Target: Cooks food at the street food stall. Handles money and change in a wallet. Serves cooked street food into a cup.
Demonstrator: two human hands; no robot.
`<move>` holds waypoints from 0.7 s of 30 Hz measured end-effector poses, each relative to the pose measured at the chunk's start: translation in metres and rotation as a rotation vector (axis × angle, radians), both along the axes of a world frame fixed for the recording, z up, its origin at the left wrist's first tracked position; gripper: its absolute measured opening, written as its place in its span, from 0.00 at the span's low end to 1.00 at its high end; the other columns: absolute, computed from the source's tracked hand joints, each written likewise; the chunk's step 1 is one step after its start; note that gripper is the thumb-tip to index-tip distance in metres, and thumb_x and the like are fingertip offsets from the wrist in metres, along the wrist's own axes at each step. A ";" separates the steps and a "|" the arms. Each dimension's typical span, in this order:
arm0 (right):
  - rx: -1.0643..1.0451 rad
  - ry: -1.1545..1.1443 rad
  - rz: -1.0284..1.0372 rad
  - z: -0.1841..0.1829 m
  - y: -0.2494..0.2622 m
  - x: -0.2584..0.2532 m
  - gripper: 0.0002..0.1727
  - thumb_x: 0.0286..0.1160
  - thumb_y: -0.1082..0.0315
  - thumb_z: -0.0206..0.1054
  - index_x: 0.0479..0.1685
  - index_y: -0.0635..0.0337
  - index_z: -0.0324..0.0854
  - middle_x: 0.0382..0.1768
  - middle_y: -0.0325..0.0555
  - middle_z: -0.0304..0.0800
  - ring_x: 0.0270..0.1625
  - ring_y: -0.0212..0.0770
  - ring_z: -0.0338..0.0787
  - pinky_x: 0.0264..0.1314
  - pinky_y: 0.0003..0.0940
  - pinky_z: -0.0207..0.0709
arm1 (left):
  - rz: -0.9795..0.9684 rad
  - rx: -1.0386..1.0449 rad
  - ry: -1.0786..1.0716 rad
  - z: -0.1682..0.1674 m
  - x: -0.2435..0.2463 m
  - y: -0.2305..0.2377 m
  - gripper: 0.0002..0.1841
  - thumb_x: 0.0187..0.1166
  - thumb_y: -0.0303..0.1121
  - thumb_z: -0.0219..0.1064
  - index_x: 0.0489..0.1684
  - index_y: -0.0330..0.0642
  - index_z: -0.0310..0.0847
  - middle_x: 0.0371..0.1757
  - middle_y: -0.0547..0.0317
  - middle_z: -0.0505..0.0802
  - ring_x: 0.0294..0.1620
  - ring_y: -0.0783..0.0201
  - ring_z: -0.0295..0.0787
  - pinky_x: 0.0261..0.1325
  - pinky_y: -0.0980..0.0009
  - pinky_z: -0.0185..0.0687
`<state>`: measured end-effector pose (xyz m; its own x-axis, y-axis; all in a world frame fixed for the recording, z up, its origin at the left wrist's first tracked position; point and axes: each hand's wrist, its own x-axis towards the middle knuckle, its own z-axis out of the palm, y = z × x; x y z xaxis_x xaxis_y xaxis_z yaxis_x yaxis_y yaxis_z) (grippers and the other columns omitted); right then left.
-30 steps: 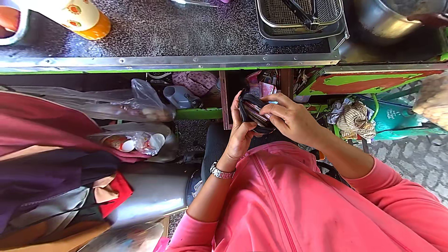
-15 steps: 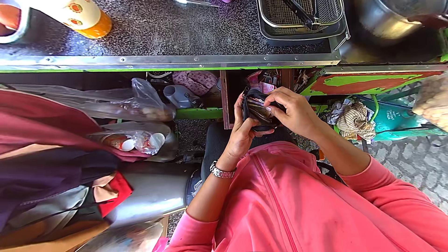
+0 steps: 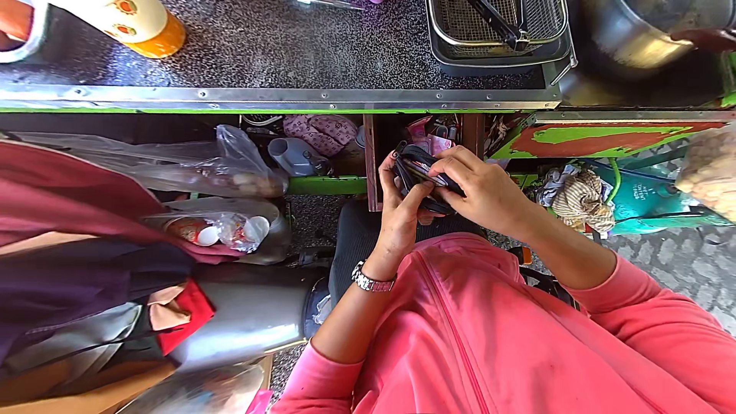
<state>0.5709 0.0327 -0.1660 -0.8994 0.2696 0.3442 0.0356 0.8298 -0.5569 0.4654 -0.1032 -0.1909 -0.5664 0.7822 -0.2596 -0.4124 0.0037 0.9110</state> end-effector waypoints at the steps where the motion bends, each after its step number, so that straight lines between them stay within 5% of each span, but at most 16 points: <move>1: 0.013 -0.010 -0.009 0.000 0.001 -0.001 0.11 0.73 0.75 0.71 0.52 0.66 0.86 0.59 0.60 0.89 0.53 0.52 0.94 0.46 0.40 0.89 | 0.000 -0.004 0.012 0.000 0.000 0.001 0.40 0.76 0.25 0.59 0.86 0.74 0.48 0.66 0.58 0.84 0.42 0.66 0.92 0.32 0.70 0.90; 10: -0.051 -0.065 -0.051 0.005 0.013 -0.008 0.10 0.82 0.76 0.62 0.54 0.65 0.85 0.59 0.57 0.90 0.53 0.49 0.93 0.52 0.39 0.87 | 0.017 0.016 -0.069 0.007 -0.002 0.006 0.39 0.76 0.19 0.45 0.88 0.67 0.45 0.65 0.55 0.83 0.43 0.62 0.93 0.34 0.65 0.93; 15: -0.075 -0.056 -0.014 0.006 0.016 -0.006 0.10 0.83 0.76 0.61 0.55 0.64 0.85 0.58 0.56 0.89 0.55 0.46 0.92 0.55 0.37 0.86 | -0.029 0.062 -0.053 0.000 -0.002 -0.001 0.41 0.75 0.19 0.46 0.88 0.72 0.43 0.65 0.54 0.83 0.45 0.60 0.94 0.34 0.62 0.93; 18: -0.062 -0.016 0.017 0.010 0.014 -0.001 0.10 0.81 0.76 0.63 0.54 0.64 0.85 0.60 0.57 0.88 0.59 0.47 0.92 0.57 0.35 0.86 | -0.046 0.119 0.037 -0.008 -0.002 -0.005 0.44 0.71 0.20 0.49 0.89 0.72 0.42 0.64 0.59 0.83 0.44 0.68 0.91 0.35 0.70 0.91; 21: 0.004 0.052 0.053 0.016 0.007 0.004 0.09 0.79 0.76 0.65 0.52 0.65 0.87 0.59 0.59 0.88 0.60 0.48 0.92 0.56 0.33 0.87 | -0.045 0.205 0.128 -0.013 -0.002 -0.008 0.45 0.69 0.22 0.54 0.89 0.68 0.41 0.70 0.64 0.80 0.58 0.71 0.87 0.52 0.71 0.89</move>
